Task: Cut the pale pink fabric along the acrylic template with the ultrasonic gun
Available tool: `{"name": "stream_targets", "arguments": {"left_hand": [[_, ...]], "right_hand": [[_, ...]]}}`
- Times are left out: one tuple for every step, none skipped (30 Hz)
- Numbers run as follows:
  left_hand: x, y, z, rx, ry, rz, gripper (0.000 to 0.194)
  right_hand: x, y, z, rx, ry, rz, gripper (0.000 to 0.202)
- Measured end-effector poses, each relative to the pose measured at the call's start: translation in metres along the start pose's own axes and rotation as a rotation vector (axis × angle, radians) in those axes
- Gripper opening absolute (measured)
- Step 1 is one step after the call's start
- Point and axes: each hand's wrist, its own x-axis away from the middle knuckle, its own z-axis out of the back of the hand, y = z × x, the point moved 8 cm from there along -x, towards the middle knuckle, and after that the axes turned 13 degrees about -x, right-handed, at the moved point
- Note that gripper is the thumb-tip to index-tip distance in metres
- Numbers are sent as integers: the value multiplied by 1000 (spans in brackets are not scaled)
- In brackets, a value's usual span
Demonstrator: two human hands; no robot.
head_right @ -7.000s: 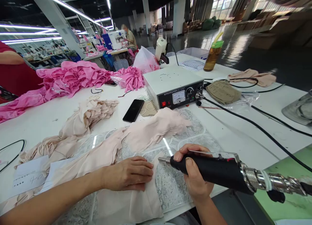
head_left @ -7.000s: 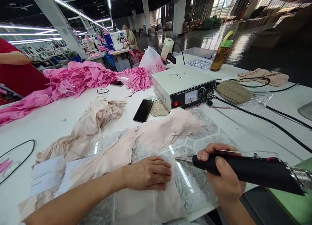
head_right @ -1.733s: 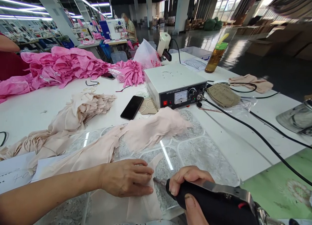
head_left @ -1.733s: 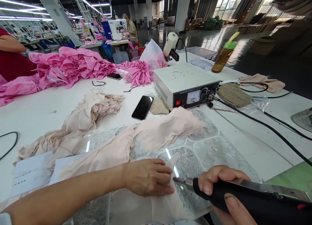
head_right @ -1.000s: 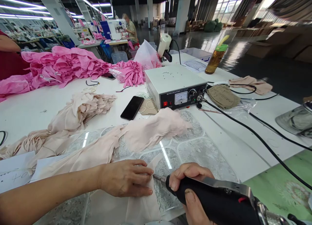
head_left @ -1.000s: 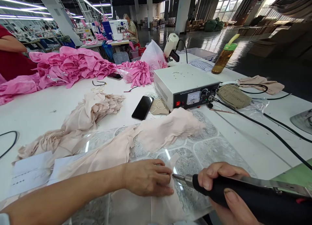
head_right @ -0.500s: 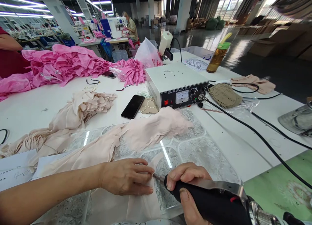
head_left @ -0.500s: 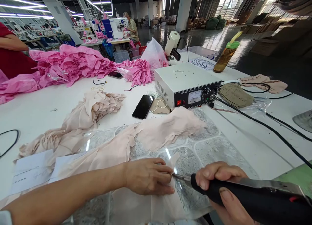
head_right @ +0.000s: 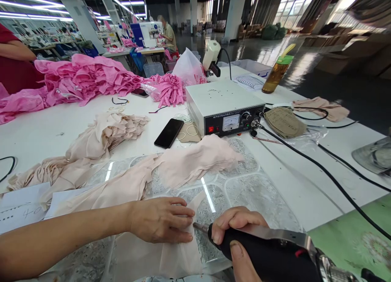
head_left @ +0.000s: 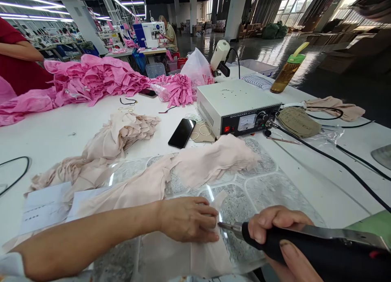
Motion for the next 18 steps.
{"name": "stream_targets", "arguments": {"left_hand": [[0,0,0,2,6,-1,11],[0,0,1,1,11,0,10],[0,0,1,-1,17,2,10],[0,-1,1,-4,19,4,9],[0,-1,1,-7,20,4,9],[0,0,1,-9,16,2,8],[0,0,1,-11,12,-1,8],[-1,0,0,-13,8,-2,9],[-1,0,0,-15,4,-4,10],[-1,0,0,-19,4,-4,11],[-1,0,1,-24,10,-1,11],[-1,0,2,-28,16,3,10],[-2,0,3,-31,22,6,9],[-2,0,3,-34,24,8,8],[-1,0,4,-35,24,9,7],[-1,0,4,-33,20,9,7],[-1,1,3,-29,11,9,7],[-1,1,2,-22,3,7,8]], "right_hand": [[0,0,0,3,-8,-1,4],[0,1,0,4,-11,1,4],[0,1,0,6,-16,0,4],[-1,2,0,9,-19,-3,4],[-1,2,1,12,-23,-3,4],[0,2,0,17,-29,-1,4],[0,2,0,23,-37,2,3],[-1,2,0,29,-44,8,3],[-1,2,0,34,-49,11,2],[-1,2,1,38,-51,18,2],[-2,2,1,40,-54,25,3],[-2,2,2,40,-53,31,3],[-2,1,3,37,-50,33,3],[-2,1,3,32,-49,32,4],[-1,0,3,25,-50,26,4],[0,0,4,15,-38,16,4],[1,-1,5,4,-16,6,4],[3,-2,6,-8,12,-1,4]]}}
